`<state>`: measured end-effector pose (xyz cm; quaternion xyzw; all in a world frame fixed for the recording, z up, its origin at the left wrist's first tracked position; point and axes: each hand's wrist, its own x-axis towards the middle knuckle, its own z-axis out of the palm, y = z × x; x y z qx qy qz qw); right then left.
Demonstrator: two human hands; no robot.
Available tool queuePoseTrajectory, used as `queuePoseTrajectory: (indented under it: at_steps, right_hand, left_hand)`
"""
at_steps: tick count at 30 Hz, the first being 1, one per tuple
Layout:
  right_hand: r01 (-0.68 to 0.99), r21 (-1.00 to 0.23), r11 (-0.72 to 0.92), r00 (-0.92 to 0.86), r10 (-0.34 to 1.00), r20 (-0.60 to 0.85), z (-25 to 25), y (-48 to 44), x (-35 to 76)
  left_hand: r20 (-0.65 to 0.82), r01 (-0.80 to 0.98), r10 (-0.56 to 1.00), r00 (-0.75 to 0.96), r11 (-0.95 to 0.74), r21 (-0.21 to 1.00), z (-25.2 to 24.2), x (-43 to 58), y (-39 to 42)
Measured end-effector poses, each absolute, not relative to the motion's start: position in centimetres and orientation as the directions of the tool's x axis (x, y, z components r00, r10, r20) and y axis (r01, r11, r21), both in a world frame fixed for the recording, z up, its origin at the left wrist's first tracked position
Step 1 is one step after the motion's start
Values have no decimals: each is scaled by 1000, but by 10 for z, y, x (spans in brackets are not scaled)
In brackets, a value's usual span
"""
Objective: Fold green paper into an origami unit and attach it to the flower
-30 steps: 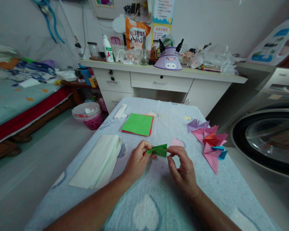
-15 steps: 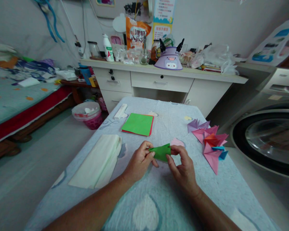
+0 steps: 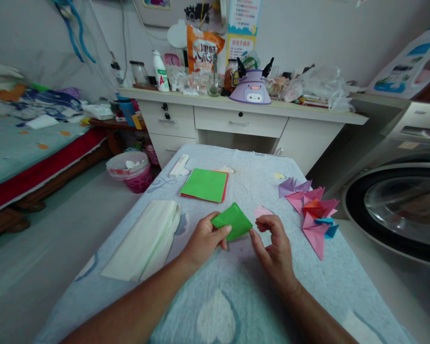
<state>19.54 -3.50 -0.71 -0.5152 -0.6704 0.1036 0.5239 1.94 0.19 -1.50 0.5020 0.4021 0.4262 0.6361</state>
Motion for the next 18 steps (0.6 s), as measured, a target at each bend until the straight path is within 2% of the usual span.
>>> queuePoseTrajectory:
  at_steps: [4,13,18]
  right_hand:
    - [575,-689,441,56,820,570,-9,-36,194]
    - [582,-650,489,31,785,619,-10,-35,194]
    - [578,-630,519,1,771,637,-8,-35,194]
  left_hand:
    - [-103,-197,960,259,156,968,-14,20,2]
    - [-88,-204,951,298,154,967,-14,21,1]
    - [-35,-183,949,313,97,978,-14,20,-1]
